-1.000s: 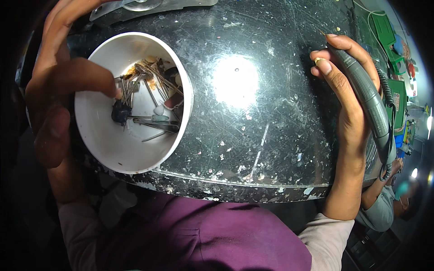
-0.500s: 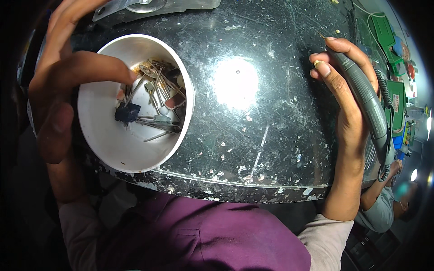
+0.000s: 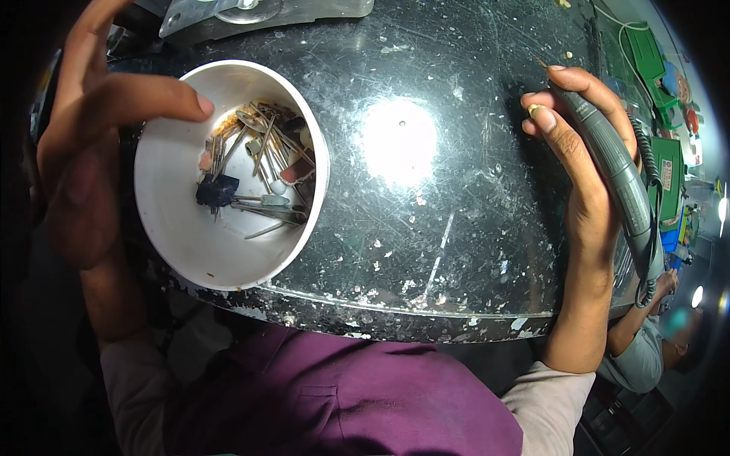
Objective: The person shapes an artificial tooth using a rotary tool, searches through drill bits inside a cup by hand, and grinds the artificial tooth with the rotary tool.
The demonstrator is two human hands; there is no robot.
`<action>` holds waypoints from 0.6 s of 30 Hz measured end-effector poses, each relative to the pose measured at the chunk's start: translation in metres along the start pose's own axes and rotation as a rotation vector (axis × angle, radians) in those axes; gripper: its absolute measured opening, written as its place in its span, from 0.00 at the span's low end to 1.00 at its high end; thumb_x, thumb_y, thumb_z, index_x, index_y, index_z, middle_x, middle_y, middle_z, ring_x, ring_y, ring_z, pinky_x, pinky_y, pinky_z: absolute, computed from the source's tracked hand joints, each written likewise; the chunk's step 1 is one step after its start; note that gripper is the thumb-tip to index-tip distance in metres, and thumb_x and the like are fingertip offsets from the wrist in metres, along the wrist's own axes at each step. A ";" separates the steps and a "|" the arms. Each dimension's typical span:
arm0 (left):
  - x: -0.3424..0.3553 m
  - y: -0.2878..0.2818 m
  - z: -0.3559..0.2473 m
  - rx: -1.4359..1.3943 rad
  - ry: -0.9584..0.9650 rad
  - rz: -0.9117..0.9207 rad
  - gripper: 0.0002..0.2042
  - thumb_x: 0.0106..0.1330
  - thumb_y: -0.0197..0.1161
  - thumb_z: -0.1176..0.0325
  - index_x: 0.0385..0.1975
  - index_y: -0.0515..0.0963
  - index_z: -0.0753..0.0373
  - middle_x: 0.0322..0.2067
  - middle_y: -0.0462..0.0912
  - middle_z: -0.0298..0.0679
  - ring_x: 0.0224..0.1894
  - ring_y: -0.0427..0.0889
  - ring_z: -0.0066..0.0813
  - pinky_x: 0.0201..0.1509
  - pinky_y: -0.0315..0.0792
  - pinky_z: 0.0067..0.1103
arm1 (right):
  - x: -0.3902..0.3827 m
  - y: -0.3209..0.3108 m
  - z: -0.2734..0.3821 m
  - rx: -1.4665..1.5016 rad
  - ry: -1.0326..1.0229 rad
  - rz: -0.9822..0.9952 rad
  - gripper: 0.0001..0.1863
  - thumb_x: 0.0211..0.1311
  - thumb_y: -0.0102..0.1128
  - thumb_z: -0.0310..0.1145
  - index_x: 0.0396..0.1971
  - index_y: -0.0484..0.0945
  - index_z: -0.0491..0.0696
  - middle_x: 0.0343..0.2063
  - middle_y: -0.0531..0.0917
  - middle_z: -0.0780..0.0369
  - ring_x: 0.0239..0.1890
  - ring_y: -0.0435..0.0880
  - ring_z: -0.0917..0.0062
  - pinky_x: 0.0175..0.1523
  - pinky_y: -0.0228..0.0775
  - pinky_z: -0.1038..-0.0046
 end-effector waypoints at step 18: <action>0.005 0.014 0.001 0.182 0.031 0.038 0.17 0.54 0.54 0.58 0.25 0.78 0.70 0.36 0.76 0.53 0.26 0.75 0.27 0.33 0.65 0.23 | 0.002 0.000 -0.001 -0.026 0.020 -0.019 0.15 0.59 0.56 0.25 0.47 0.72 0.40 0.34 0.81 0.57 0.39 0.81 0.75 0.45 0.75 0.75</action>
Point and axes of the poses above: each hand's wrist, its own x-axis towards the middle knuckle, its own y-axis out of the palm, z = x × y, the point moved 8 cm from there along x, towards the middle knuckle
